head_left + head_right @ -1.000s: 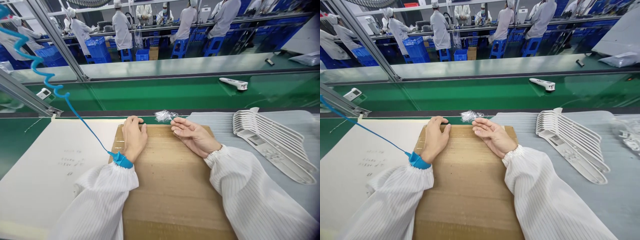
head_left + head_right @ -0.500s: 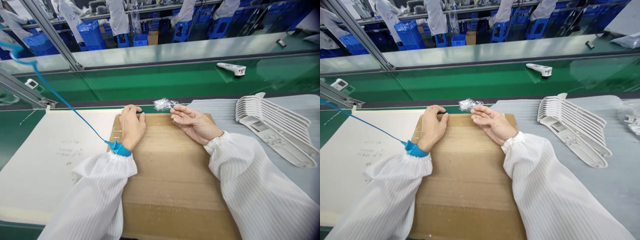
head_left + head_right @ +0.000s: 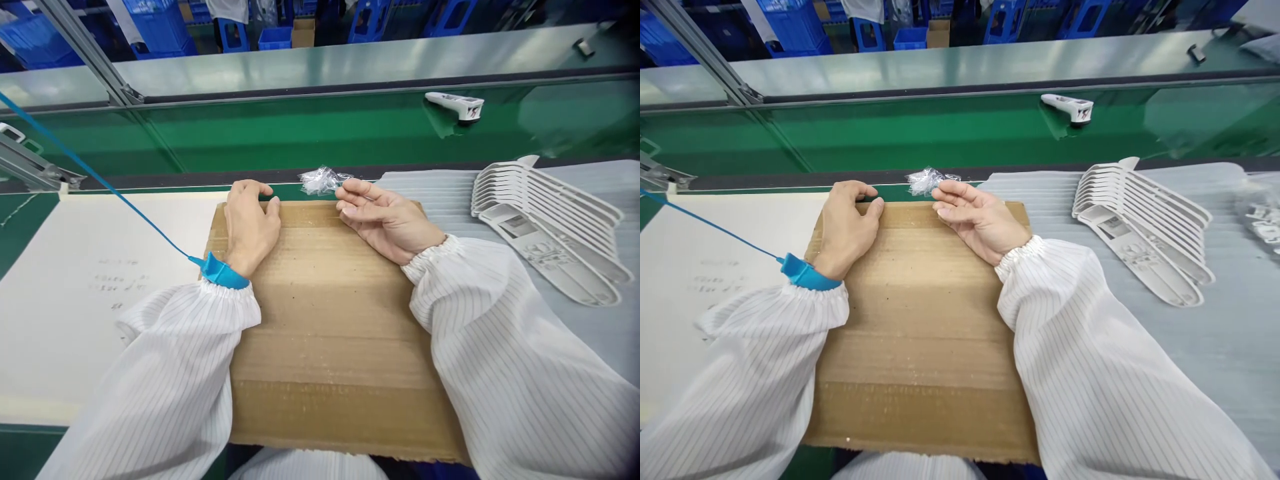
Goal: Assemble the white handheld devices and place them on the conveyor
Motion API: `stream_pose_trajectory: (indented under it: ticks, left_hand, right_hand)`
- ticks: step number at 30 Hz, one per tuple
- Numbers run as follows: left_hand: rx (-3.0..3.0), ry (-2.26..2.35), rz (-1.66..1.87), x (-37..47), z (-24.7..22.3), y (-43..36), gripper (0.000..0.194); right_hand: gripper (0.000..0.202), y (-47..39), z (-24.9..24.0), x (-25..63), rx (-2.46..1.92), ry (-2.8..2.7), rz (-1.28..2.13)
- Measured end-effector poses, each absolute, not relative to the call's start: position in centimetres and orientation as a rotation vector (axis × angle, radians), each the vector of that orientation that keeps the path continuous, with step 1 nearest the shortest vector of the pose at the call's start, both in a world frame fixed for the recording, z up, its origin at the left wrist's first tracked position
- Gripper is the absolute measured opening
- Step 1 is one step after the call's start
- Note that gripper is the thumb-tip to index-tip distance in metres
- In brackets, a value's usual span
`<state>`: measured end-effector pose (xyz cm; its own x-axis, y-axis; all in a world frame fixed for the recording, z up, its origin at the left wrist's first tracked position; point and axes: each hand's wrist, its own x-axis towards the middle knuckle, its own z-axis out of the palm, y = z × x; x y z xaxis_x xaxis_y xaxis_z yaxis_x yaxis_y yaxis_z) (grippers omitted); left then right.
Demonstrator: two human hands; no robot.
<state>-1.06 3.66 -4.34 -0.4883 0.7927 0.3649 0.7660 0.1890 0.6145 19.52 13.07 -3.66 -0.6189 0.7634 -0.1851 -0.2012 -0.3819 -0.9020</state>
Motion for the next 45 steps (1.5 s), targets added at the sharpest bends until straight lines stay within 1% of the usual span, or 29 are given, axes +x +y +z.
stream_pose_trajectory:
  ticks: [10, 20, 24, 27, 29, 31, 32, 34, 37, 41, 43, 45]
  left_hand:
    - [1.562, 2.415, 1.188, -1.0, -4.3, 3.8, 0.008]
    - [1.510, 2.442, 1.167, -0.6, -3.8, 3.7, 0.009]
    - [1.469, 2.448, 1.188, -0.5, -3.9, 3.7, 0.010]
    - [1.454, 2.430, 1.203, -0.4, -4.0, 3.7, 0.010]
    - [1.441, 2.423, 1.227, -0.3, -4.0, 3.7, 0.011]
    - [1.430, 2.427, 1.259, -0.2, -4.1, 3.7, 0.011]
    - [1.427, 2.430, 1.276, -0.2, -4.2, 3.7, 0.011]
    - [1.430, 2.429, 1.295, -0.1, -4.3, 3.6, 0.011]
    - [1.428, 2.429, 1.288, 0.1, -4.3, 3.5, 0.012]
    - [1.421, 2.433, 1.263, 0.2, -4.1, 3.4, 0.013]
    - [1.406, 2.428, 1.270, 0.2, -4.1, 3.4, 0.013]
    - [1.394, 2.406, 1.300, 0.1, -4.1, 3.5, 0.013]
  right_hand:
    - [0.035, 13.1, -3.8, 19.5, -0.770, -1.235, 2.032]
    - [0.040, 12.8, -3.6, 19.6, -0.824, -1.208, 2.050]
    - [0.036, 13.9, -2.4, 19.9, -0.880, -1.368, 2.013]
    - [0.036, 18.1, -1.1, 20.2, -0.980, -1.637, 1.806]
    - [0.034, 22.5, -0.5, 20.3, -1.149, -1.837, 1.468]
    - [0.026, 27.3, -0.1, 20.5, -1.461, -1.933, 0.901]
    - [0.026, 29.5, 0.0, 20.6, -1.557, -1.907, 0.729]
    - [0.027, 33.1, -0.2, 20.6, -1.664, -1.855, 0.519]
    - [0.025, 35.8, -1.3, 19.9, -1.738, -1.851, 0.427]
    - [0.022, 35.5, -2.9, 18.0, -1.739, -1.933, 0.406]
    - [0.022, 34.2, -2.6, 16.9, -1.670, -2.007, 0.460]
    - [0.024, 32.4, -1.2, 16.2, -1.557, -2.082, 0.555]
